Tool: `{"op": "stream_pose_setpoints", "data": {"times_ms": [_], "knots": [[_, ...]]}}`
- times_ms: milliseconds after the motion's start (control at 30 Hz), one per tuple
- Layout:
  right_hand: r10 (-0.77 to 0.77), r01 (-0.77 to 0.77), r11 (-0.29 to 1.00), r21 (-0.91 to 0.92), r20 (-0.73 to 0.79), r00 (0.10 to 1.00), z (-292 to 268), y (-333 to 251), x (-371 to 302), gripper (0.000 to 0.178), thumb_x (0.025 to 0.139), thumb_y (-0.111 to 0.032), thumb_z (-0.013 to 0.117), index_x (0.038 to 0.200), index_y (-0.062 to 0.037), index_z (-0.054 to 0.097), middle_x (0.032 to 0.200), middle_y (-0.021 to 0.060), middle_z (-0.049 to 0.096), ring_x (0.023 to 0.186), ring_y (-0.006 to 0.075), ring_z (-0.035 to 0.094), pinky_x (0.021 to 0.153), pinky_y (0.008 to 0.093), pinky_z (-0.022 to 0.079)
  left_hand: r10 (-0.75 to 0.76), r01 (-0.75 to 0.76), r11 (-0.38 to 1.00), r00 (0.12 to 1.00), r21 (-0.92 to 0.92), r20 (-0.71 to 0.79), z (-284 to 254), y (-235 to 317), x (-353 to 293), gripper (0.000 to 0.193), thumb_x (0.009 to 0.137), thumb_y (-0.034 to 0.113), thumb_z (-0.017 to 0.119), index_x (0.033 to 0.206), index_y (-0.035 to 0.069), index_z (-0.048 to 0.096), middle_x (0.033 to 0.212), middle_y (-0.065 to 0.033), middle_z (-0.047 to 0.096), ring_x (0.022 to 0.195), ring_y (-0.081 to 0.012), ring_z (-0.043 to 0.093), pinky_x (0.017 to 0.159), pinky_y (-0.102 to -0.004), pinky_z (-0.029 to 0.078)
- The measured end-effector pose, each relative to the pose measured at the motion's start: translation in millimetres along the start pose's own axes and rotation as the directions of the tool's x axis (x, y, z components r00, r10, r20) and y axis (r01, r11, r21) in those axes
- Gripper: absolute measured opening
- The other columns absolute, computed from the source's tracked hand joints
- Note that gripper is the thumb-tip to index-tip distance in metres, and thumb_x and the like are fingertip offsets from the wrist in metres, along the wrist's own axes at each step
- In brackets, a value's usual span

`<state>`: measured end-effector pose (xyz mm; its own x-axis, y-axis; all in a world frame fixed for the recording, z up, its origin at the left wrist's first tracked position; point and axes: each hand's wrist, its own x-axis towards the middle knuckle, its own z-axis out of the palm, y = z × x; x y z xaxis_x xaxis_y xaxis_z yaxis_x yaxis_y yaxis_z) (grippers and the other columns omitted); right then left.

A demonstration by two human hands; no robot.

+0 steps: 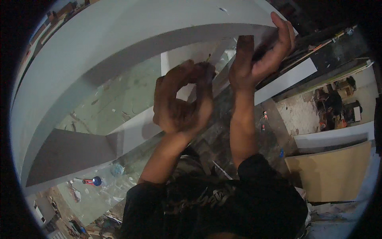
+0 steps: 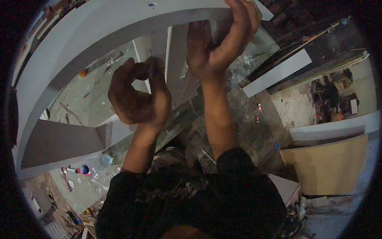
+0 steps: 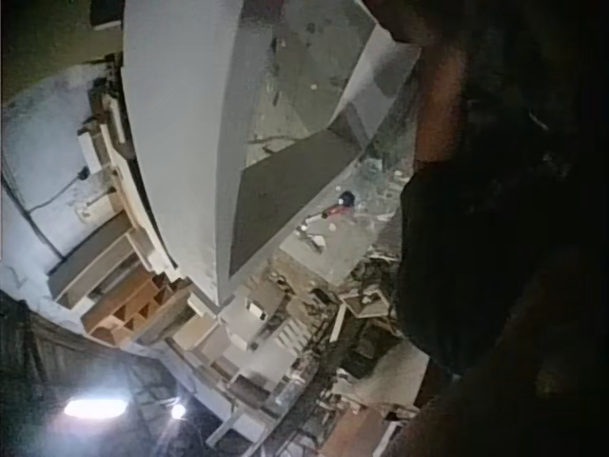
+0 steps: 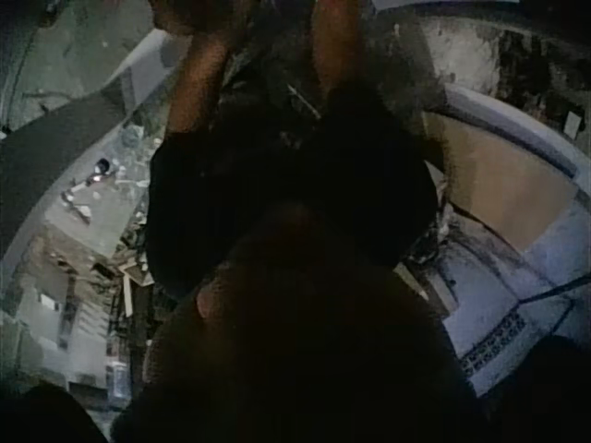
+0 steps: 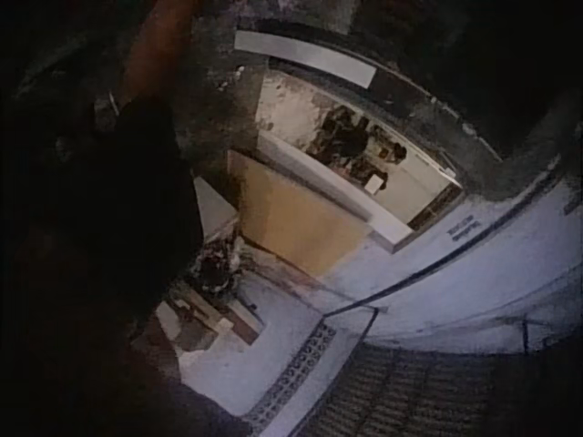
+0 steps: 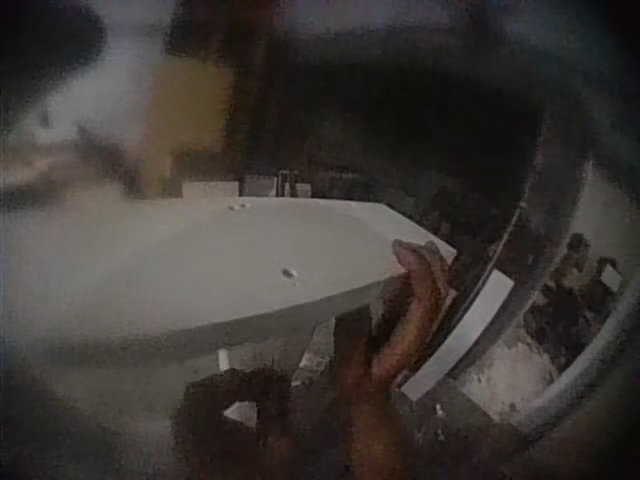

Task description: The person sands the inner edges of a white wooden cabinet piece using a small piece of sandpaper, applying water from a bottle to the surface between sanding actions.

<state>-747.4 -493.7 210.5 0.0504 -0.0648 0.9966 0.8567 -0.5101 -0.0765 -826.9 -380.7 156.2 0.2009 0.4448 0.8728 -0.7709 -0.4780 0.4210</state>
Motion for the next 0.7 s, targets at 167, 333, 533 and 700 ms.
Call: {"op": "stream_pose_setpoints", "data": {"times_ms": [167, 333, 533, 700], "knots": [[-0.012, 0.013, 0.999, -0.043, 0.014, 1.000, 3, 0, 2, 0.056, 0.092, -0.034, 0.067, 0.134, -0.0041, 0.047, 0.132, 0.0128, 0.037, 0.123, 0.0256, 0.042, 0.105, 0.0417, 0.035, 0.052, -0.087, 0.974, 0.985, -0.209, -0.167, 22, -17, 9, 0.045, 0.074, -0.016, 0.072, 0.112, -0.002, 0.053, 0.100, -0.0180, 0.071, 0.079, -0.0206, 0.072, 0.071, -0.0272, 0.058], [-0.038, 0.040, 0.995, -0.088, 0.025, 0.999, 0, 3, 2, 0.055, 0.092, -0.034, 0.067, 0.134, -0.0040, 0.047, 0.129, 0.0128, 0.040, 0.120, 0.0249, 0.044, 0.103, 0.0403, 0.036, -0.057, 0.047, 0.995, 0.992, -0.087, -0.115, 6, -9, -16, 0.039, 0.074, -0.016, 0.073, 0.105, -0.001, 0.055, 0.101, -0.0178, 0.070, 0.081, -0.0213, 0.071, 0.071, -0.0272, 0.056], [-0.047, 0.049, 0.997, -0.065, 0.033, 0.998, -1, 3, 3, 0.056, 0.092, -0.035, 0.067, 0.134, -0.0033, 0.048, 0.129, 0.0128, 0.040, 0.120, 0.0259, 0.044, 0.103, 0.0405, 0.036, 0.016, -0.018, 1.000, 0.991, -0.019, -0.135, 8, -9, -5, 0.039, 0.073, -0.014, 0.073, 0.106, 0.001, 0.058, 0.089, -0.0132, 0.073, 0.075, -0.0187, 0.068, 0.067, -0.0248, 0.052], [-0.017, 0.018, 0.999, -0.038, 0.017, 1.000, 3, 0, 2, 0.056, 0.092, -0.034, 0.066, 0.134, -0.0024, 0.048, 0.129, 0.0133, 0.041, 0.122, 0.0265, 0.043, 0.103, 0.0414, 0.035, 0.061, -0.072, 0.996, 0.979, -0.051, -0.195, 20, -5, 20, 0.039, 0.074, -0.013, 0.074, 0.106, 0.001, 0.057, 0.088, -0.0132, 0.073, 0.072, -0.0167, 0.067, 0.066, -0.0248, 0.053]]}}
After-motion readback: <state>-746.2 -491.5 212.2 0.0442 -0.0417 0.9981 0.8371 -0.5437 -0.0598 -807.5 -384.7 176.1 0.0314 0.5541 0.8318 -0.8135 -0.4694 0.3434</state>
